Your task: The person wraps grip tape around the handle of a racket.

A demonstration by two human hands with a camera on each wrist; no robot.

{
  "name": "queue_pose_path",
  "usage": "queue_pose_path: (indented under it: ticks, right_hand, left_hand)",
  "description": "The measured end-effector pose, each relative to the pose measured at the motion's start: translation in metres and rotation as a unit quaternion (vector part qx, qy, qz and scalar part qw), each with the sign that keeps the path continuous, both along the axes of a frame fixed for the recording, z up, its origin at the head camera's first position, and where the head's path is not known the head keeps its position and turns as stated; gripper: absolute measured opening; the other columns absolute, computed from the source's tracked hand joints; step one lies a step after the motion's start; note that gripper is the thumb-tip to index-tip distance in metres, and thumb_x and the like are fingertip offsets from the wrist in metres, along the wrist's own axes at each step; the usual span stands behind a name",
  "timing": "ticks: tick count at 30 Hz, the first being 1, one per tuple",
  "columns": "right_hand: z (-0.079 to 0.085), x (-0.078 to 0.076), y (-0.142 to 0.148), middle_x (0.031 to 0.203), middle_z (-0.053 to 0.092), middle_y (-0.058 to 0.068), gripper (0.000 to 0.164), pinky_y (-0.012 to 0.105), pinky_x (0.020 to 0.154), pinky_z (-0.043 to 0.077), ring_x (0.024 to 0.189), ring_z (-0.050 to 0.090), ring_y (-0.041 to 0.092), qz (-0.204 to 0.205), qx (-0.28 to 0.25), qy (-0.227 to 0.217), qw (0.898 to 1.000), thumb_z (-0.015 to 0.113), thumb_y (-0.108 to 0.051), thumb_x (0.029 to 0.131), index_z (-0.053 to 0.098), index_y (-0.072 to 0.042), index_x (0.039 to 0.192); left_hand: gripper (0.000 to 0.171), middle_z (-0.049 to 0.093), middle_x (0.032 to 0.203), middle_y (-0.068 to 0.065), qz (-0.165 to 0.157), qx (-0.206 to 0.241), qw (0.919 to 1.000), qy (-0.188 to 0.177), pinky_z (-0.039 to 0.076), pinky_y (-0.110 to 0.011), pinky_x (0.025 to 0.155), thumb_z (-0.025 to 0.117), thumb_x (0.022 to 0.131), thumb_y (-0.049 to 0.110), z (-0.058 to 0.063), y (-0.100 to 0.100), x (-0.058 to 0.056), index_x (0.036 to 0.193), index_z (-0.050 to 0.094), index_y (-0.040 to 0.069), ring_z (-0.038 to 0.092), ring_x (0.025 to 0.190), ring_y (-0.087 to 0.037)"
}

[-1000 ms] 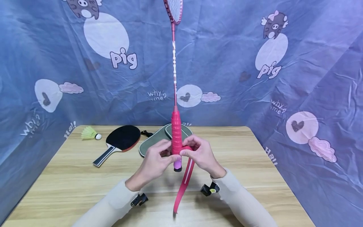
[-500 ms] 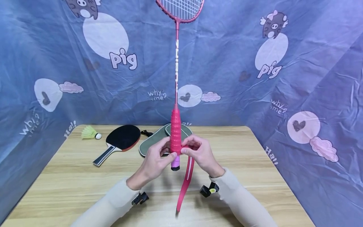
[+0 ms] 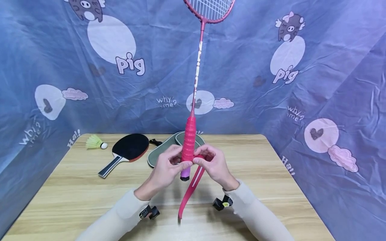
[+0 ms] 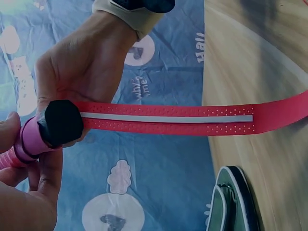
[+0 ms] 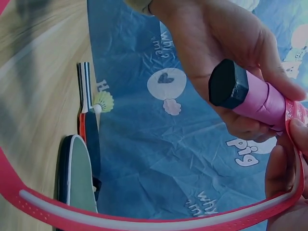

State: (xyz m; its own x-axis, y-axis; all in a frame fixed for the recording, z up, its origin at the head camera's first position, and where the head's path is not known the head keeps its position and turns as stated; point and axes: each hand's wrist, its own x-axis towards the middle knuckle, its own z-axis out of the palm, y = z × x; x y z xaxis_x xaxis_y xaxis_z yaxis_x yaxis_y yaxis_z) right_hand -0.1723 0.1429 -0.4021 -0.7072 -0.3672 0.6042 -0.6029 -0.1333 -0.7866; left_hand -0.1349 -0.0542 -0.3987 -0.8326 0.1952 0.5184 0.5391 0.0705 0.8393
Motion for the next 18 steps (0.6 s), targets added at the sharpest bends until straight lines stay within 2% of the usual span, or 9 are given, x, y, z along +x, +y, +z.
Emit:
queue_pose_path:
  ticks: [4, 7, 10, 15, 18]
  right_hand:
    - [0.002, 0.000, -0.001, 0.092, 0.072, -0.012, 0.019, 0.019, 0.066, 0.055, 0.078, 0.067, 0.002, -0.004, -0.002, -0.001, 1.000, 0.073, 0.005, 0.088, 0.061, 0.013, 0.101]
    - [0.002, -0.001, -0.002, 0.092, 0.072, -0.012, 0.018, 0.018, 0.067, 0.054, 0.080, 0.067, 0.002, -0.012, 0.005, -0.011, 1.000, 0.073, 0.005, 0.088, 0.062, 0.011, 0.101]
    - [0.002, -0.002, -0.003, 0.090, 0.072, -0.011, 0.016, 0.018, 0.069, 0.054, 0.081, 0.067, 0.003, -0.018, 0.014, -0.026, 0.999, 0.073, 0.006, 0.087, 0.064, 0.009, 0.100]
    - [0.001, -0.004, -0.003, 0.088, 0.072, -0.011, 0.016, 0.018, 0.066, 0.051, 0.078, 0.065, 0.002, -0.018, 0.018, -0.028, 0.999, 0.073, 0.005, 0.087, 0.064, 0.007, 0.100]
    - [0.001, -0.006, -0.005, 0.089, 0.071, -0.010, 0.021, 0.018, 0.065, 0.051, 0.078, 0.064, 0.003, -0.015, 0.012, -0.024, 1.000, 0.076, -0.003, 0.088, 0.062, 0.009, 0.100]
  left_hand:
    - [0.054, 0.065, 0.116, -0.017, 0.007, 0.005, 0.9999, 0.006, 0.059, -0.021, 0.087, 0.078, 0.087, 0.005, 0.002, -0.003, -0.001, 0.138, 0.061, 0.001, 0.067, 0.096, -0.009]
    - [0.052, 0.069, 0.113, -0.015, 0.025, -0.006, 0.9996, 0.009, 0.059, -0.023, 0.086, 0.076, 0.090, 0.007, 0.003, -0.005, -0.002, 0.139, 0.060, 0.001, 0.067, 0.095, -0.010]
    - [0.050, 0.069, 0.113, -0.014, 0.029, -0.018, 0.9994, 0.008, 0.057, -0.022, 0.087, 0.073, 0.092, 0.009, 0.003, -0.008, -0.003, 0.140, 0.059, 0.002, 0.065, 0.097, -0.011]
    - [0.049, 0.070, 0.109, -0.017, 0.014, -0.021, 0.9996, 0.012, 0.054, -0.021, 0.088, 0.070, 0.094, 0.006, 0.002, -0.011, -0.006, 0.141, 0.058, 0.000, 0.063, 0.097, -0.008]
    - [0.051, 0.070, 0.115, -0.021, -0.011, -0.009, 0.9999, 0.009, 0.055, -0.020, 0.091, 0.069, 0.094, 0.003, 0.004, -0.012, -0.008, 0.143, 0.054, -0.001, 0.065, 0.100, -0.005]
